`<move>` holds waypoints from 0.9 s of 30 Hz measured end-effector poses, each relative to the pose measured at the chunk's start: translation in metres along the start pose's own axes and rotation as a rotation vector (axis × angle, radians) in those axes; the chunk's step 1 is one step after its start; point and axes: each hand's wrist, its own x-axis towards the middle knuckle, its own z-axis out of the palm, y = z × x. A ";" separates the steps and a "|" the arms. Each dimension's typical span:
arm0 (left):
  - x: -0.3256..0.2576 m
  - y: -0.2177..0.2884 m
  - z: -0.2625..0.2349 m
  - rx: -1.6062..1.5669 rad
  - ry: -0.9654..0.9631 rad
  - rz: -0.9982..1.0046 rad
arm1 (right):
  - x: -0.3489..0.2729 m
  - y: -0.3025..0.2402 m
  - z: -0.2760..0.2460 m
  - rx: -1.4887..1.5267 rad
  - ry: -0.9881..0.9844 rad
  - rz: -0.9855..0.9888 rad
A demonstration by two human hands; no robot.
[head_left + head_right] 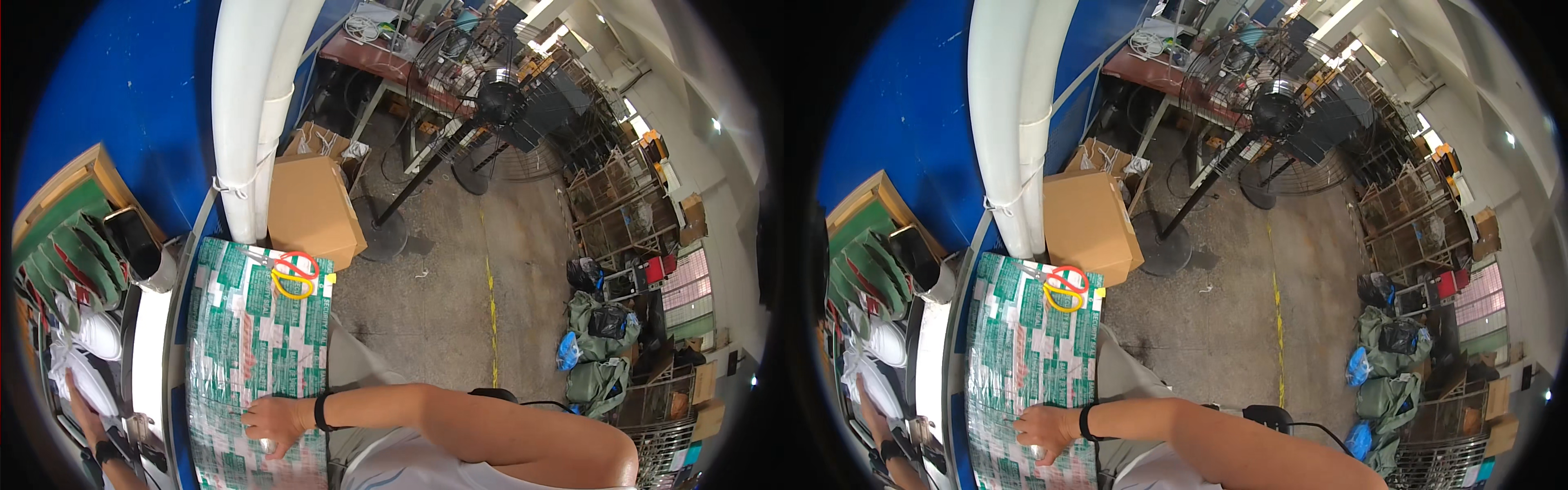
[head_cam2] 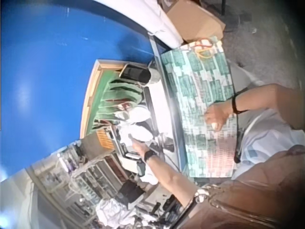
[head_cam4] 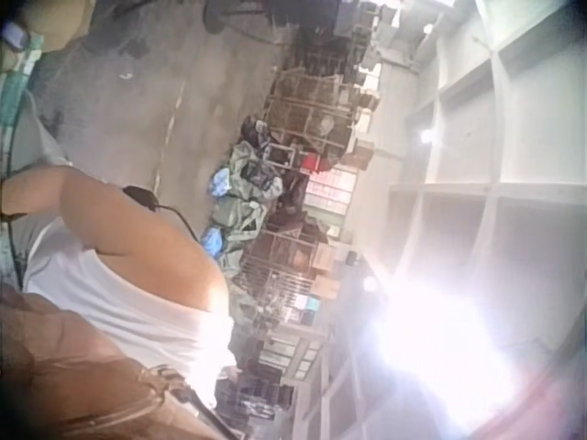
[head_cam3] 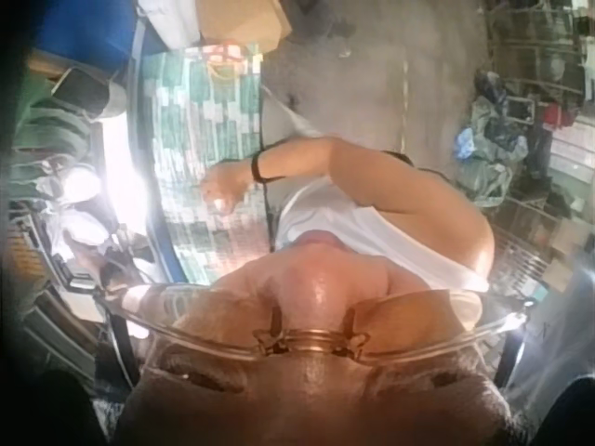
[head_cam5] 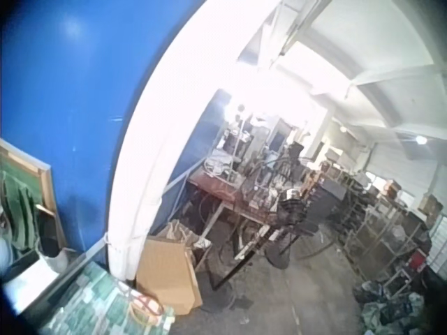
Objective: Apply a liquid substance or adhesive to the surface of white sneakers using a sponge applicator bottle.
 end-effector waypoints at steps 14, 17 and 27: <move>-0.470 0.025 0.053 0.854 0.551 0.039 | 0.018 -0.031 -0.011 0.122 -0.088 0.016; -0.520 -0.013 0.184 0.772 0.625 -0.385 | 0.014 -0.019 -0.019 -0.027 -0.064 0.021; -0.563 -0.051 0.232 0.627 0.566 0.197 | -0.024 -0.020 -0.010 0.188 0.067 0.235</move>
